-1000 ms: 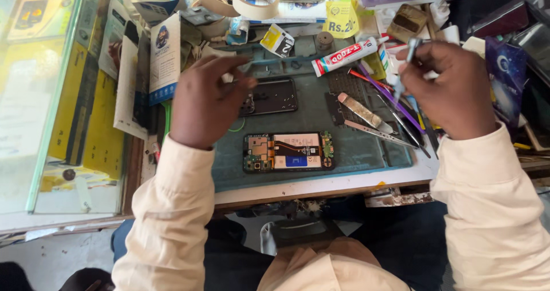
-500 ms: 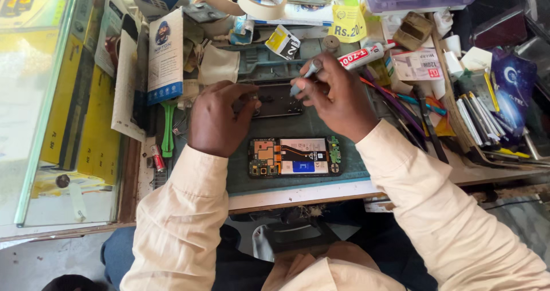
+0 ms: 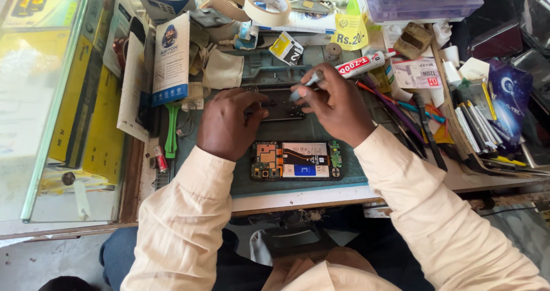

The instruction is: The person works on a disassembled mobile phone motherboard, using a precision screwdriver to adjust components and a small brush to clean the surface. The person handles the motherboard and a black plastic frame, applying adhesive and manipulating small parts on a cluttered workbench.

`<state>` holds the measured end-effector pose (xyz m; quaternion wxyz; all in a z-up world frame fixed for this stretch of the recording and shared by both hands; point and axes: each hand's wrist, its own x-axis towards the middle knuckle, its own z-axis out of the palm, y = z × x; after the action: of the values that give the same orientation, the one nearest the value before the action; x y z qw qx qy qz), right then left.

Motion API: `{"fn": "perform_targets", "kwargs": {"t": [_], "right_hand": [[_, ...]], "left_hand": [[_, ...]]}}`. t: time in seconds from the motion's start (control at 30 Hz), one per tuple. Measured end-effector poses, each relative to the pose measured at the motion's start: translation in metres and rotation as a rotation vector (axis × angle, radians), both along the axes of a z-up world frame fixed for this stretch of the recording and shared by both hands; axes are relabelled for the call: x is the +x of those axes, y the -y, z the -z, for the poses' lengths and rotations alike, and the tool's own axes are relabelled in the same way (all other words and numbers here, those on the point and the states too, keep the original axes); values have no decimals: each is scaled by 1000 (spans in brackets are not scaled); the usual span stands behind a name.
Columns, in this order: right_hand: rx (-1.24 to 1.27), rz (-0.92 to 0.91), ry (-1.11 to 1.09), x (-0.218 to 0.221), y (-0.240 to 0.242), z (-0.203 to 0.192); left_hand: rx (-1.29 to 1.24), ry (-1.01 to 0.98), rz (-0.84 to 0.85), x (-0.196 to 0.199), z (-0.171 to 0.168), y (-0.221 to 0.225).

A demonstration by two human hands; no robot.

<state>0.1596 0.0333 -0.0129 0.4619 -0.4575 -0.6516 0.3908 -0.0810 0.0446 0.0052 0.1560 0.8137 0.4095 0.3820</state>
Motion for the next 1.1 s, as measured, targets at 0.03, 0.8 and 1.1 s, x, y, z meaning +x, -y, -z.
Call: {"fn": "perform_targets", "kwargs": {"t": [0.03, 0.8, 1.1], "right_hand": [[7, 8, -9, 2, 2, -2], [-67, -62, -393, 12, 11, -1], [-42, -64, -401, 13, 13, 5]], "left_hand": [[2, 1, 4, 0, 1, 0], [-590, 193, 146, 13, -13, 7], [-507, 231, 213, 11, 7, 0]]}}
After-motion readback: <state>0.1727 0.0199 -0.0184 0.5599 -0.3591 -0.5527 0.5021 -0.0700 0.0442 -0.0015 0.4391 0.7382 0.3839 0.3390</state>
